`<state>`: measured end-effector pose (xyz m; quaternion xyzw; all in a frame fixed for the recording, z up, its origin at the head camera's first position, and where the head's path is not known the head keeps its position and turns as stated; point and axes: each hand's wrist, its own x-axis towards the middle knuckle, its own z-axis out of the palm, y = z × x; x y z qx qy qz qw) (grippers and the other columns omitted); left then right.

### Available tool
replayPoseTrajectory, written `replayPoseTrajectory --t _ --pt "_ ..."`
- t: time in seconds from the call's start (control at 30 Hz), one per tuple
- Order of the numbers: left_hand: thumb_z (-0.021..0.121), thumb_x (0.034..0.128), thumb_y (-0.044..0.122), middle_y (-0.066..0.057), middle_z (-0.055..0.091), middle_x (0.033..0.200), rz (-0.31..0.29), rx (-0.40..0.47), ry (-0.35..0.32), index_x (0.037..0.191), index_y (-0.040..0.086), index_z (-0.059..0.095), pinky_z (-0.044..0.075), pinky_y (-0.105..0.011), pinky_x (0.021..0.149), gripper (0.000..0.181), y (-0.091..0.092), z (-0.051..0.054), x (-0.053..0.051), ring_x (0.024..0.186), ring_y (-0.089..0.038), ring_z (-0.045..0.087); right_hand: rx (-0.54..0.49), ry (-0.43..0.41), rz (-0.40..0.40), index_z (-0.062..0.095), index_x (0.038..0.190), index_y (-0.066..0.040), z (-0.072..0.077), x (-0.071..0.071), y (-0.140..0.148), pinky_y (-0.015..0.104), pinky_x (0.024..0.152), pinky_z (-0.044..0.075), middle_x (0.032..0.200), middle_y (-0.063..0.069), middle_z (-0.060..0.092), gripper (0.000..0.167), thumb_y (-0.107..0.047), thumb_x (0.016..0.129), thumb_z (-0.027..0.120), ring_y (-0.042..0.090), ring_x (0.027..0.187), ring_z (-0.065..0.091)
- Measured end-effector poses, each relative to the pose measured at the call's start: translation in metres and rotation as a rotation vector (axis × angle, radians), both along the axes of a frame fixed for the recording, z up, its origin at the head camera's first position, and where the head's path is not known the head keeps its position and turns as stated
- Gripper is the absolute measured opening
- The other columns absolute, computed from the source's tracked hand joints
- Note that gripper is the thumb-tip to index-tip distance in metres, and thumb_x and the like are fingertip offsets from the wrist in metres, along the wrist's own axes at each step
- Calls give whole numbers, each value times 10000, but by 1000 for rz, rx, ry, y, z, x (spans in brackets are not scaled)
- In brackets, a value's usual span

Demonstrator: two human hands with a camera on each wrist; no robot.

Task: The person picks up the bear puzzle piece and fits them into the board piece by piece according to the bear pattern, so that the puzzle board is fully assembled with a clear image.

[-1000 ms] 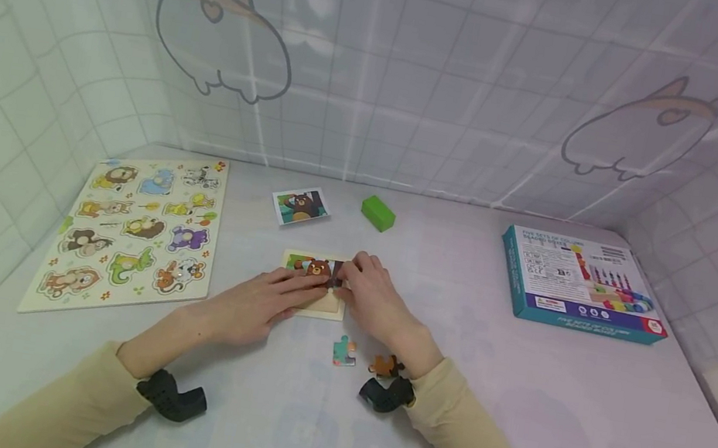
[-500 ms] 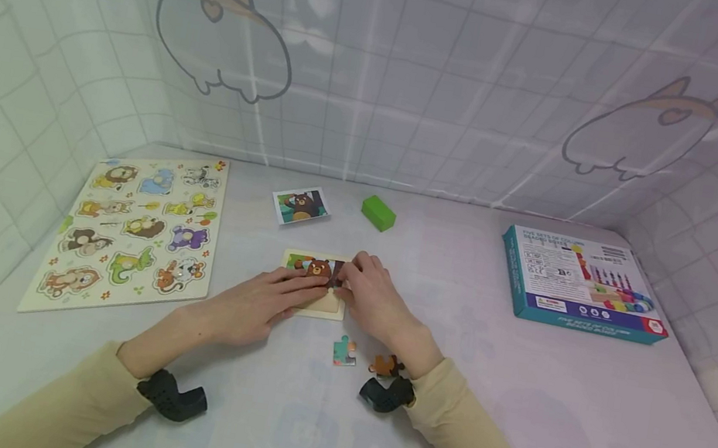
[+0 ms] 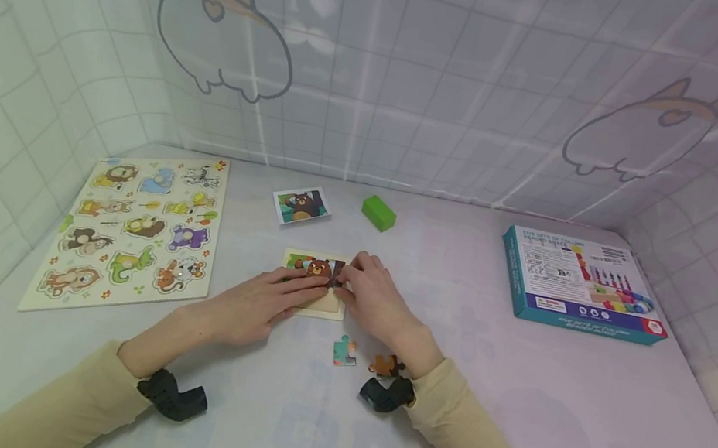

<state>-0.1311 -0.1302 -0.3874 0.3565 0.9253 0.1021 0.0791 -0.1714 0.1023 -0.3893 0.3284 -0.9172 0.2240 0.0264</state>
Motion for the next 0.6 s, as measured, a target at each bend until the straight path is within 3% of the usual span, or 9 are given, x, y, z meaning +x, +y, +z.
replayPoseTrajectory --t 0.43,0.6 --pt "466 1045 120 21 287 1645 3 32 -6 1568 189 349 278 -523 1211 540 -1 0 0 1498 -288 271 12 30 19 674 1064 -29 -1 -1 0 361 811 492 1017 81 584 164 -114 930 714 223 933 524" --pt "465 1045 118 33 274 1649 9 37 -23 1569 197 346 271 -527 1212 543 0 1 0 1505 -289 258 32 13 9 641 1174 -6 2 0 1 353 800 498 1026 86 592 266 -124 943 698 214 927 535"
